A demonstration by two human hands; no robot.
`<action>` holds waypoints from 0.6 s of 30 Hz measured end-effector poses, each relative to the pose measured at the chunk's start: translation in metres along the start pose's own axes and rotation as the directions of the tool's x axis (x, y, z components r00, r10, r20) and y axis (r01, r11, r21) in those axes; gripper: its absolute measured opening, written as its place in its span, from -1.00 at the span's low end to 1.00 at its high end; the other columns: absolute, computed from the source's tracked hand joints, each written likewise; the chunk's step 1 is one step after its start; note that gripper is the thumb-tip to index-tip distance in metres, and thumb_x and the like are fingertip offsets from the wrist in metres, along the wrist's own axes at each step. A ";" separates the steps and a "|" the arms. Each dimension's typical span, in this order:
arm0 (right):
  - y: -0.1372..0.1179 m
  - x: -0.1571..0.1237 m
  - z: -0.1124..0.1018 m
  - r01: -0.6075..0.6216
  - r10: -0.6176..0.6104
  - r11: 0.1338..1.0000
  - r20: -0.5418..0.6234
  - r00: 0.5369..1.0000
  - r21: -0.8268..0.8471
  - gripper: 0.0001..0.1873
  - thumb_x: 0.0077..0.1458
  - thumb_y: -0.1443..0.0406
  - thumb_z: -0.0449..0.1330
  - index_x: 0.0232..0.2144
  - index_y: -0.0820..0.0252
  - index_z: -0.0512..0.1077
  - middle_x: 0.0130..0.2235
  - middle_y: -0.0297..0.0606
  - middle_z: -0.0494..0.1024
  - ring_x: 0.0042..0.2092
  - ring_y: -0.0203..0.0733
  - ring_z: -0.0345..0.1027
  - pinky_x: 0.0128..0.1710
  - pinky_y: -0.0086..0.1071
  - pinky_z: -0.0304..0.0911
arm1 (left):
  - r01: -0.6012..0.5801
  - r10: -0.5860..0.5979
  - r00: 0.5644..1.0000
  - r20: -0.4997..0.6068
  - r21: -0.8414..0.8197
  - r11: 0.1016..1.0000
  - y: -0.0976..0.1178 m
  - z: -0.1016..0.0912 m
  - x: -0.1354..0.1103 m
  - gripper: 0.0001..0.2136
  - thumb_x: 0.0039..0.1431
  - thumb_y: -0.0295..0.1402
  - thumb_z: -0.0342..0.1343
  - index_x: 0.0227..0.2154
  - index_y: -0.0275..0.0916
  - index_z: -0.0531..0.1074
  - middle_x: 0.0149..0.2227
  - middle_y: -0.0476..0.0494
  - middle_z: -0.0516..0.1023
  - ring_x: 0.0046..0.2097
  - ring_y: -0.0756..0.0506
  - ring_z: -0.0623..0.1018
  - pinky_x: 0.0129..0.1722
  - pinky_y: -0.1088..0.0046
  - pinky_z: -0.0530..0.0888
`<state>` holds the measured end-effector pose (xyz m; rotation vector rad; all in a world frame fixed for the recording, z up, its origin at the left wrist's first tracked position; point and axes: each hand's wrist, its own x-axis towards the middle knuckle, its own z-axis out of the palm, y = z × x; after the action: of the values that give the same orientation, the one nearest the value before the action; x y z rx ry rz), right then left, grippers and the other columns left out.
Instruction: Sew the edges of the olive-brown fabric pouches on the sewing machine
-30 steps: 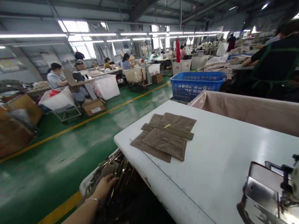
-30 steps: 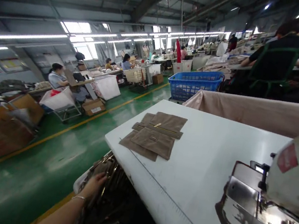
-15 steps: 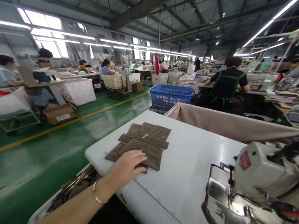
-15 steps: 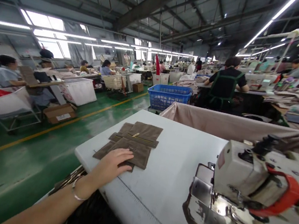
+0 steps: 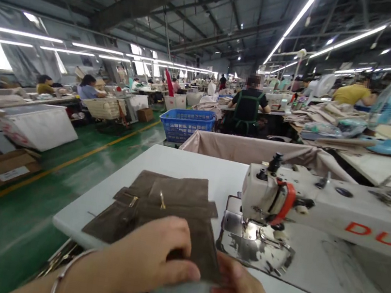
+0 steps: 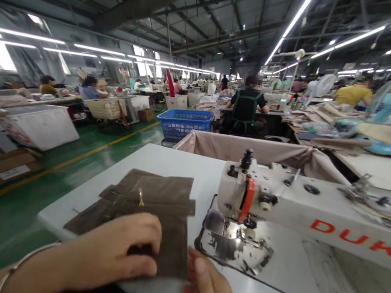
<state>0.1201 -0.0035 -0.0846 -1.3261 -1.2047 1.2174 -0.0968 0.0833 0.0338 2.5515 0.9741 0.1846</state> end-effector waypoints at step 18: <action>-0.053 -0.025 -0.026 0.339 -0.337 0.889 0.061 0.939 -0.306 -0.85 0.19 0.30 0.12 -0.28 0.07 0.51 -0.33 -0.38 0.60 -0.30 -0.26 0.47 -0.27 -0.50 0.30 | 0.031 -0.252 0.887 -0.388 -0.493 0.870 0.034 0.092 -0.001 -0.47 0.14 -0.23 0.28 0.16 -0.01 0.27 0.14 -0.13 0.44 0.15 -0.21 0.45 0.15 0.27 0.40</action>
<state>0.1421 -0.0243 -0.0282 -1.2651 -1.6074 0.8018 -0.0532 0.0300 -0.0360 2.0019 1.1095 0.8817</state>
